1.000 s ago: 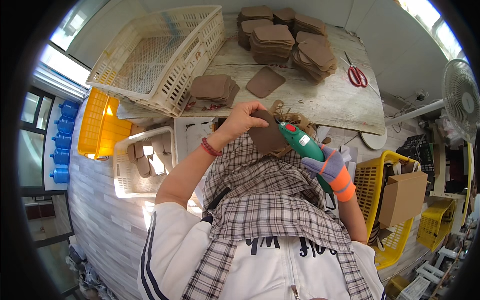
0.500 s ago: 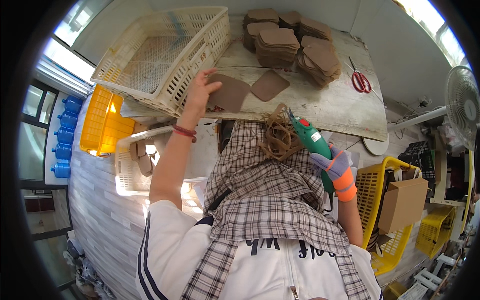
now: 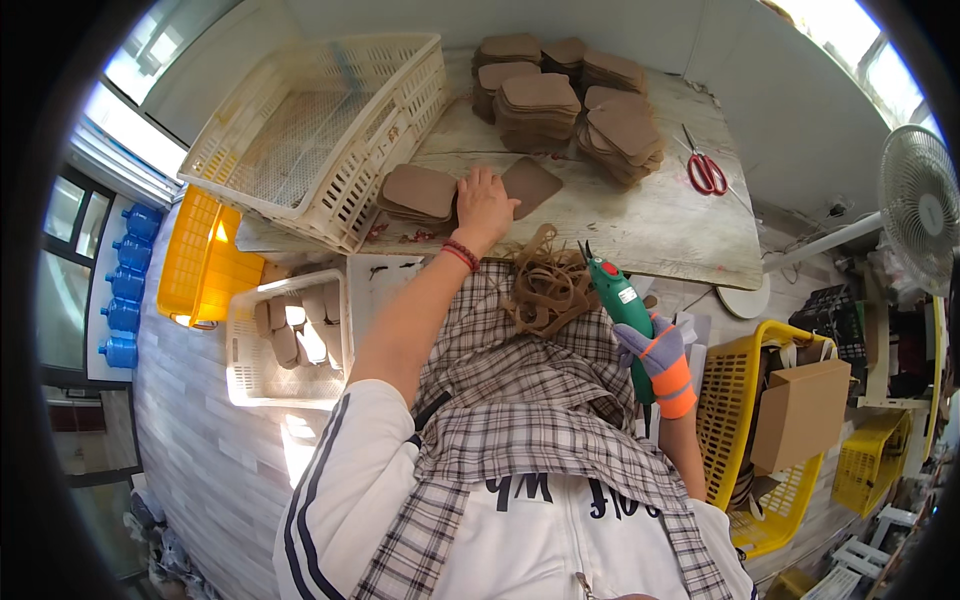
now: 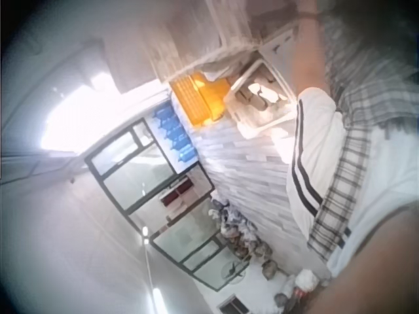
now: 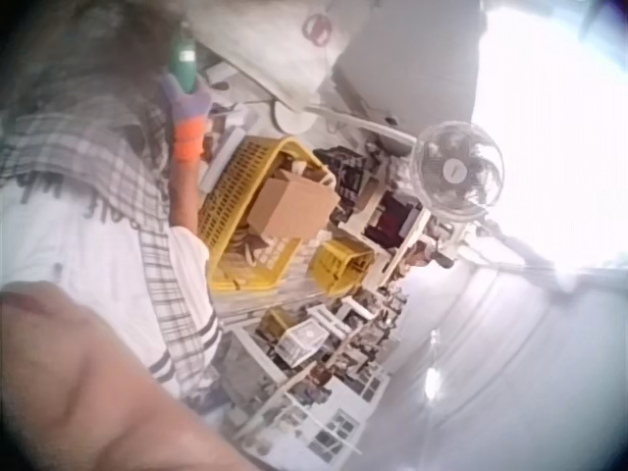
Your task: The person uses a rotary tool to trim the edges of brown cardboard pieces one at a time. They pick up each piece, smooth the edges with the tool, and place the finished piece into a white plastic basket.
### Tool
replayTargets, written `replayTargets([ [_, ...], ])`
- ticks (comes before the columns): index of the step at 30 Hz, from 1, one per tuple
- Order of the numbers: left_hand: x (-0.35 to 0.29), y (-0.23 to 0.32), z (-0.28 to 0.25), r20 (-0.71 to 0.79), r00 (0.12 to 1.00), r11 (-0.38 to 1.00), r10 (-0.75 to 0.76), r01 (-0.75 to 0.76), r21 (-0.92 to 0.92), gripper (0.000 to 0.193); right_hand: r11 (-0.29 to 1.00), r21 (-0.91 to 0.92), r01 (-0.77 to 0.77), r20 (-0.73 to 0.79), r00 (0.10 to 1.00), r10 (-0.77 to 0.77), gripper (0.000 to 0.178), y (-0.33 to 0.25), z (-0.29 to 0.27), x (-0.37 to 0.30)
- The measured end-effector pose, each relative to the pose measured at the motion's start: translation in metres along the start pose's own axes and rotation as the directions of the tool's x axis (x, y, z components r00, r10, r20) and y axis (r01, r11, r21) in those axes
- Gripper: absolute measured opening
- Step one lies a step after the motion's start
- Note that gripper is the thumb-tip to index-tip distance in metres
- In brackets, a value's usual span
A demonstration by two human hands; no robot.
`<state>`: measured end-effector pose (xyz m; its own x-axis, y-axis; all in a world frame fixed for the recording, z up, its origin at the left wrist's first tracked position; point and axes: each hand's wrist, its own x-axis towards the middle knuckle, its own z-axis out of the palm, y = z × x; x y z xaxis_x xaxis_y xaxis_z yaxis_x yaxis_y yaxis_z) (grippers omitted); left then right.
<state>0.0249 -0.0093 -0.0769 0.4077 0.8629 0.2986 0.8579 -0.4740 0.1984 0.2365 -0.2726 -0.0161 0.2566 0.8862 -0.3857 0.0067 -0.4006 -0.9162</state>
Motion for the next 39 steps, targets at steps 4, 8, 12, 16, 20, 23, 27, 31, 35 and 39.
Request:
replayTargets([
  [4,0.004,0.014,0.018,0.040,0.992,0.993,-0.118,0.118,-0.006,0.046,0.999,-0.017,-0.043,-0.008,0.999,0.043,0.039,0.011,-0.007,-0.002],
  [8,0.012,0.016,0.011,0.131,0.972,0.976,-0.197,0.207,-0.068,0.048,0.999,-0.009,-0.051,-0.034,0.998,0.050,0.039,0.014,-0.007,-0.004],
  [12,0.020,0.000,0.015,0.200,0.952,0.910,-0.232,0.285,-0.299,0.044,0.999,0.010,-0.047,-0.026,0.999,0.047,0.038,0.011,-0.004,-0.002],
  [16,0.022,-0.004,0.009,0.445,0.858,0.533,-0.256,0.509,-0.676,0.037,1.000,0.011,-0.006,-0.027,1.000,0.006,0.037,0.005,0.001,0.001],
  [20,-0.002,0.033,-0.024,0.454,0.858,-0.333,-0.239,0.367,-0.869,0.025,0.999,0.011,0.047,-0.077,0.996,-0.046,0.037,0.006,0.004,0.009],
  [23,-0.018,0.062,-0.025,0.415,0.897,-0.668,-0.154,0.215,-0.712,0.027,0.997,0.052,0.061,-0.110,0.992,-0.055,0.038,-0.003,0.011,0.009],
  [27,-0.024,0.094,-0.027,0.462,0.864,-0.833,-0.200,0.098,-0.544,0.034,0.992,0.092,0.089,-0.145,0.987,-0.075,0.039,-0.012,0.013,0.003],
  [31,-0.022,0.109,-0.024,0.450,0.871,-0.900,-0.197,0.021,-0.435,0.036,0.993,0.079,0.086,-0.166,0.983,-0.072,0.040,-0.019,0.013,-0.001],
  [35,-0.022,0.121,-0.025,0.445,0.879,-0.924,-0.170,0.015,-0.382,0.036,0.993,0.097,0.075,-0.177,0.983,-0.057,0.040,-0.031,0.016,-0.004],
  [39,-0.026,0.126,-0.028,0.448,0.881,-0.920,-0.153,0.039,-0.391,0.036,0.990,0.100,0.095,-0.175,0.982,-0.077,0.038,-0.034,0.015,-0.005],
])
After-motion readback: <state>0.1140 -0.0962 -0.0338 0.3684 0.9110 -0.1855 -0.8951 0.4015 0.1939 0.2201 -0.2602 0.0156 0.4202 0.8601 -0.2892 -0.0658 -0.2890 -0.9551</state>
